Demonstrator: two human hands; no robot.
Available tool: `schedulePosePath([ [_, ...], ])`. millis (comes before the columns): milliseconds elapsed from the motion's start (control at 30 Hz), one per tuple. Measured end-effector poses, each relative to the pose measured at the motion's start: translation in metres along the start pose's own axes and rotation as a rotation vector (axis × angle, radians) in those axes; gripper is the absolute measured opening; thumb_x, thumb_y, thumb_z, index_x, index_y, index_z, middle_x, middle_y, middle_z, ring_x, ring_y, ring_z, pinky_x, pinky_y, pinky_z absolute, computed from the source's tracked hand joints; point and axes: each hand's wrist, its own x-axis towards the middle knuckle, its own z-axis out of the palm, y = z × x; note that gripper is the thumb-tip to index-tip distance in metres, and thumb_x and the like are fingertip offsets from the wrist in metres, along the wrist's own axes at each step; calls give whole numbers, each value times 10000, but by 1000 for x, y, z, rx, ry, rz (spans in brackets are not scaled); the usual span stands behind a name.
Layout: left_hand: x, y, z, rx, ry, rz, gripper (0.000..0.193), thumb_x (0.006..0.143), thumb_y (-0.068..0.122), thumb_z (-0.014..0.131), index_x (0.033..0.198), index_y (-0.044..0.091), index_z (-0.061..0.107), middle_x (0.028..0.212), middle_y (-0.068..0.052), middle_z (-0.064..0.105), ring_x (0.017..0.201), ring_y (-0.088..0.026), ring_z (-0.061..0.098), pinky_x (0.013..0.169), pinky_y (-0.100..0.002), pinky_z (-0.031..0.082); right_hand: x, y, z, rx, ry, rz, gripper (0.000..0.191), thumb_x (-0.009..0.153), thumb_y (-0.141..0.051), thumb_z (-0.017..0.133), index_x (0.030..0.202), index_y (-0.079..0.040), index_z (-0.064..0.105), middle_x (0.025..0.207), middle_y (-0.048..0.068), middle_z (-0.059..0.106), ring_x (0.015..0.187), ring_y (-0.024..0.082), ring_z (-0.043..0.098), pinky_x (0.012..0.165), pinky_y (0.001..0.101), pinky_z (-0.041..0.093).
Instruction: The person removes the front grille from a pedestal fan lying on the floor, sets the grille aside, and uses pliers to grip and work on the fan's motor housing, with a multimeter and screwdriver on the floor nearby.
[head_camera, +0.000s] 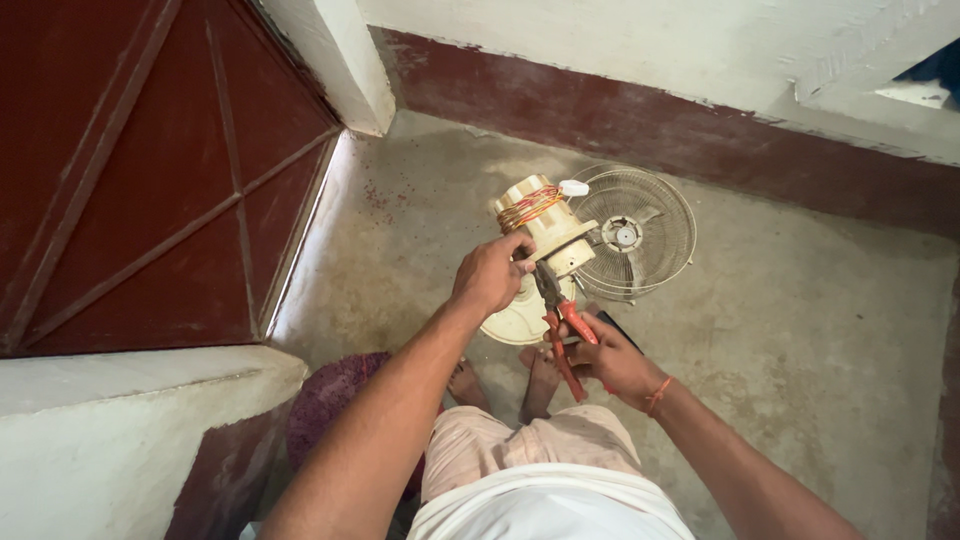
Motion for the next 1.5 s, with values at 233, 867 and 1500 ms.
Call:
schedulePosePath([
  [233,1,2,-2,2,-35,-45,218,897,183,739,1110,175,690,1024,-77,766,954,-275,723,817,-422,529,12,22,-4,-195,106,-75,453,919,-16,500,1349,-155,534,1087,25,594,872,140,556,746,338,504],
  [867,2,3,-1,3,-54,-51,216,894,169,737,1107,172,700,1008,-74,771,932,-269,731,801,-419,535,-8,14,9,-181,83,-63,432,889,24,471,1276,-140,573,1111,128,627,896,253,596,701,363,506],
  [1500,1,4,-3,-5,-27,-34,239,884,156,730,1117,182,688,1038,-74,769,962,-277,729,818,-424,532,-9,-6,-5,256,-165,20,468,800,68,396,1228,-75,520,1403,125,591,1268,292,637,1012,531,547],
])
